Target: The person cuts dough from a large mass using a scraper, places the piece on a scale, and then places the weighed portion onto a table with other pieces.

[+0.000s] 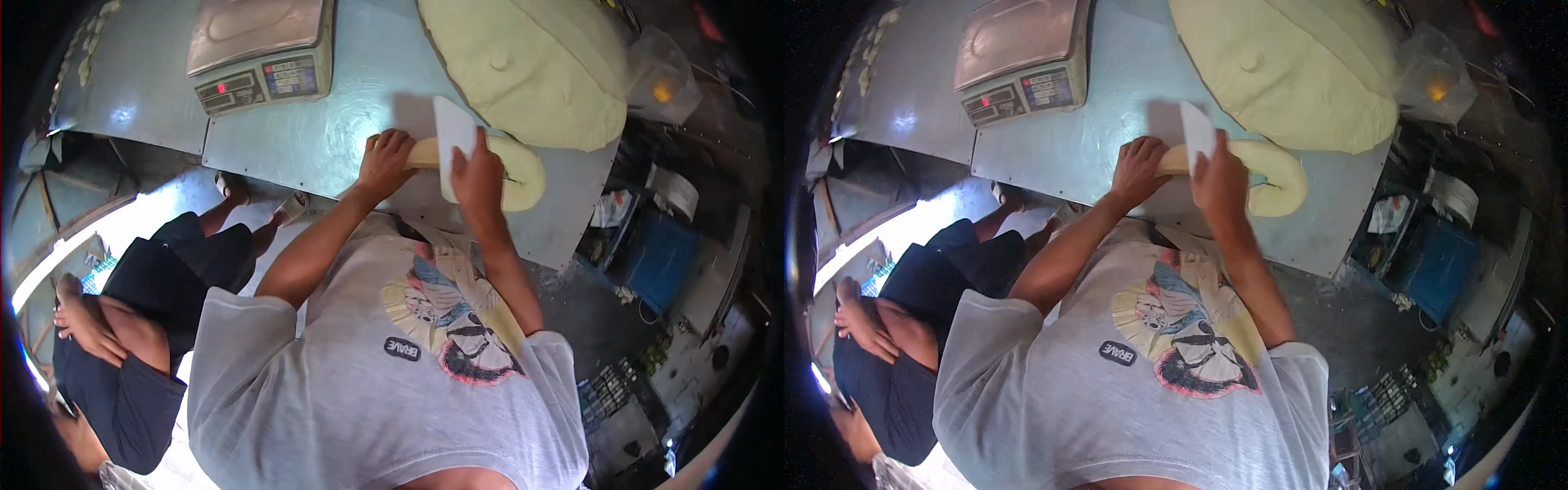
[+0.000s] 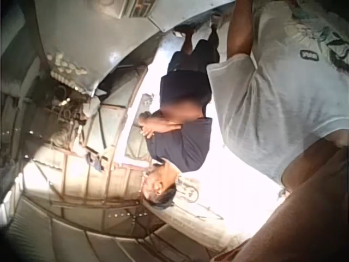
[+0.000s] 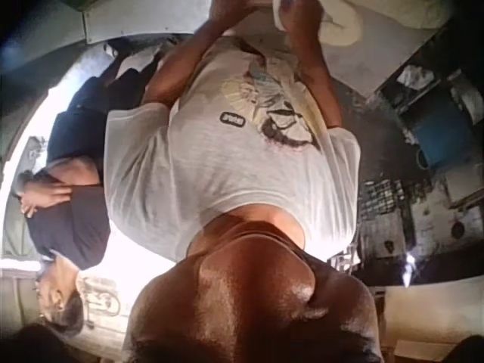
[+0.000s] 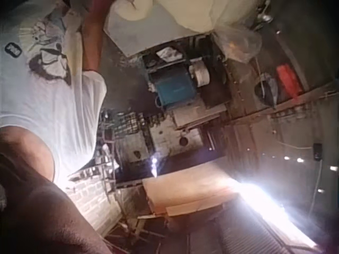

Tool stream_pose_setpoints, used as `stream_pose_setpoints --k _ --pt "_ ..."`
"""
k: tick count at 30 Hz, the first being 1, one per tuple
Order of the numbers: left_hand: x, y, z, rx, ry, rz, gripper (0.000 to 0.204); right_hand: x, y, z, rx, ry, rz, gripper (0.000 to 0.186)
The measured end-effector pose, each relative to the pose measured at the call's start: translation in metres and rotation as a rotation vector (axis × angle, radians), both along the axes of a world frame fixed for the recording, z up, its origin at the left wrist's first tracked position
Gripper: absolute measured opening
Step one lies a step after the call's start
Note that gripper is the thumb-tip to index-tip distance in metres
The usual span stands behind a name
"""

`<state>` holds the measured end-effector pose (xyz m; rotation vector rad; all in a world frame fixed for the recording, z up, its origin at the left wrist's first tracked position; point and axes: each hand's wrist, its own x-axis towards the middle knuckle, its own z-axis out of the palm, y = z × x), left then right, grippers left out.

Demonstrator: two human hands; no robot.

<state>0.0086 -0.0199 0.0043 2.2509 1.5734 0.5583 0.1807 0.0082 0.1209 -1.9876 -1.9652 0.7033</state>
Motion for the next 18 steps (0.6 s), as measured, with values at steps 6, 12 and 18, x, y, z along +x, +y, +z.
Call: stream_pose_setpoints --k 6,12,18 --pt "0.003 0.007 -0.027 -0.279 -0.04 0.058 0.06 -0.046 0.0 -0.077 -0.12 -0.112 0.059 0.037" --pt "-0.066 0.113 0.052 -0.648 -0.212 0.224 0.074 -0.005 0.038 -0.124 0.11 0.503 -0.099 0.049" --pt "-0.225 0.222 0.119 -0.119 0.181 0.69 0.084 0.04 -0.044 -0.085 0.018 0.865 -0.47 0.049"
